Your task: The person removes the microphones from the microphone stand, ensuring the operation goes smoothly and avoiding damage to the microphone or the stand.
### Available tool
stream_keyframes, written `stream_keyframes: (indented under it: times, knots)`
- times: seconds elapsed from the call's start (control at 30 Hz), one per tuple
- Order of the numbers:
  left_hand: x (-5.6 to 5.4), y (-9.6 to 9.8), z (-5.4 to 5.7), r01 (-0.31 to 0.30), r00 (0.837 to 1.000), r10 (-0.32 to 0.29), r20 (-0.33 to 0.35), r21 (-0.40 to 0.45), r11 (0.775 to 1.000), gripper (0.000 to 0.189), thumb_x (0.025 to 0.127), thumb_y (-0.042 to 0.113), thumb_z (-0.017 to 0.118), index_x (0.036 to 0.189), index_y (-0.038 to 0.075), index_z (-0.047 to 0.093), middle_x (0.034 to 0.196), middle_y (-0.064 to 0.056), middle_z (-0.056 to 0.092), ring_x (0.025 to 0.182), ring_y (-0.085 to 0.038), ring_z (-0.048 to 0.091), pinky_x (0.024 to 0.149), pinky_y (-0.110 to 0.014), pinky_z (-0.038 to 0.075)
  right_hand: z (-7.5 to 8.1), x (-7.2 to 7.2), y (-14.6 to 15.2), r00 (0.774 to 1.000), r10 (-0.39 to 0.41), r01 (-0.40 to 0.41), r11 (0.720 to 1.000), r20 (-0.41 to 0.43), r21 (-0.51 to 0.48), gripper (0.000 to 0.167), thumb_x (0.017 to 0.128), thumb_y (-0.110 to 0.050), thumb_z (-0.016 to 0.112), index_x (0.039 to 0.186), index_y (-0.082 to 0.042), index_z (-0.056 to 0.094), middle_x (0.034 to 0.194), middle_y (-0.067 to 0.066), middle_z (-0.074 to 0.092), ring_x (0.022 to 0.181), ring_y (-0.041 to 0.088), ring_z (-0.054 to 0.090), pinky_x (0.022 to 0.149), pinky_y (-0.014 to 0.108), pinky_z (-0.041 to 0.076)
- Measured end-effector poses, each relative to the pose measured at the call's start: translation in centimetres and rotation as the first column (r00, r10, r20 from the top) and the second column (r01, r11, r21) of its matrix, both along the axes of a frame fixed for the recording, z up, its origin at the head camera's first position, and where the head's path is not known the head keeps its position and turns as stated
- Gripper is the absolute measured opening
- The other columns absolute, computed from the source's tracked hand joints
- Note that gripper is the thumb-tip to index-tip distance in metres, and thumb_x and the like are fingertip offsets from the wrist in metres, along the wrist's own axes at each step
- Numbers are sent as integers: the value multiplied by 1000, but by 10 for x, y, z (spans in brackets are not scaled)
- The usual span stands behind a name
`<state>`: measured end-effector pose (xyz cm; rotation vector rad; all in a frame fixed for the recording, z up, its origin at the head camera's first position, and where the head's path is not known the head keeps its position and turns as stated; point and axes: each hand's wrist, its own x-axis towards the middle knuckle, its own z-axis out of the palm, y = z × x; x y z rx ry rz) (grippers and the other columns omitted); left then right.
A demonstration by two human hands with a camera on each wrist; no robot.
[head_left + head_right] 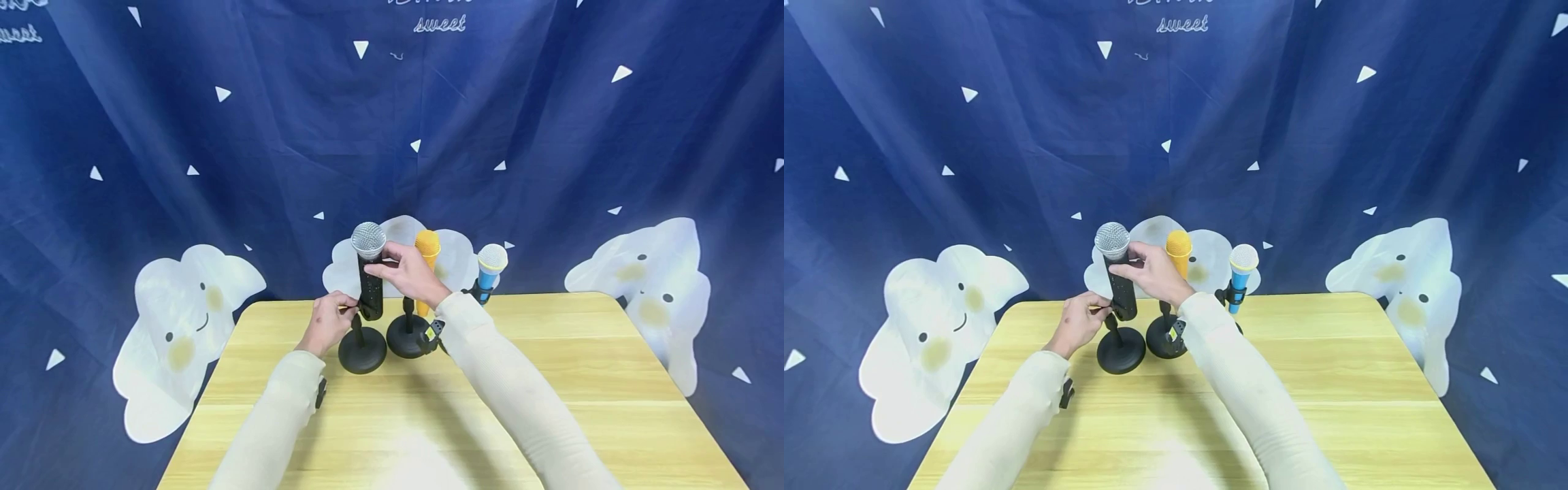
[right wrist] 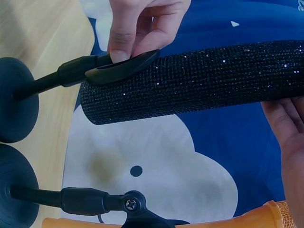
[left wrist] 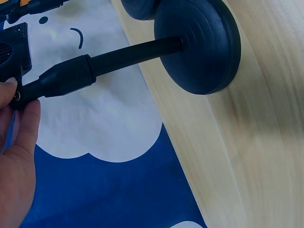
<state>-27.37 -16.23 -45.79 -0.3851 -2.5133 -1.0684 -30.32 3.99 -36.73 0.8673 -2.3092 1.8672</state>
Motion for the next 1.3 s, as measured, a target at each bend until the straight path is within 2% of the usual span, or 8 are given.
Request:
stream_keyframes:
  times: [0.4, 0.53, 0.7, 0.8, 0.97, 1.07, 1.3]
  knots:
    - [1, 0, 0, 12, 1000, -12, -7, -4, 1000, 6, 83, -5, 74, 84, 0, 77, 87, -9, 73, 80, -26, 70, 79, -41, 55, 3, 1, 3, 1000, 20, -20, 1000, 3, -3, 32, 88, -8, 77, 118, 0, 69, 112, 12, 72, 108, 21, 68, 95, 30, 53]
    - [1, 1, 2, 14, 1000, -14, 2, -9, 1000, 6, 83, -4, 74, 85, 0, 78, 87, -8, 73, 79, -27, 70, 81, -42, 54, 2, 2, 2, 1000, -4, 4, 1000, 4, 3, 29, 88, -10, 77, 115, -1, 70, 110, 10, 72, 107, 21, 68, 94, 29, 54]
    - [0, -1, 0, 10, 1000, -10, 4, -17, 1000, 6, 83, -3, 74, 87, 1, 78, 87, -7, 73, 80, -27, 70, 83, -43, 52, -1, 4, -1, 999, -51, 51, 999, -10, -1, 22, 87, -14, 79, 104, -3, 70, 103, 7, 70, 105, 19, 67, 93, 26, 54]
    - [-1, -1, 0, 19, 1000, -19, -8, -15, 1000, 6, 83, -3, 74, 87, 0, 78, 87, -8, 74, 82, -28, 70, 82, -43, 52, -2, 5, -4, 996, -92, 91, 995, -2, -33, 26, 84, -13, 82, 105, -4, 70, 103, 7, 70, 103, 18, 67, 91, 25, 54]
    - [0, -2, 0, 11, 1000, -11, 0, -10, 1000, 7, 83, -4, 74, 87, 0, 78, 87, -7, 74, 78, -25, 70, 77, -41, 55, -3, 6, -11, 989, -146, 147, 985, 24, -85, 34, 79, -14, 86, 108, -6, 72, 102, 6, 73, 99, 17, 70, 88, 26, 56]
    - [0, -1, 0, 4, 1000, -4, 7, -11, 1000, 7, 84, -3, 75, 87, 1, 79, 87, -6, 73, 75, -23, 70, 75, -39, 56, -4, 6, -12, 987, -156, 159, 983, 38, -95, 32, 79, -16, 86, 106, -7, 74, 100, 4, 74, 99, 19, 70, 87, 26, 56]
    - [0, 0, 1, 11, 1000, -11, 10, -10, 1000, 6, 83, -3, 75, 86, 1, 78, 87, -7, 72, 74, -23, 71, 74, -39, 57, -2, 6, -9, 991, -124, 130, 985, 55, -110, 30, 80, -11, 85, 108, -5, 74, 104, 7, 74, 102, 22, 70, 88, 28, 56]
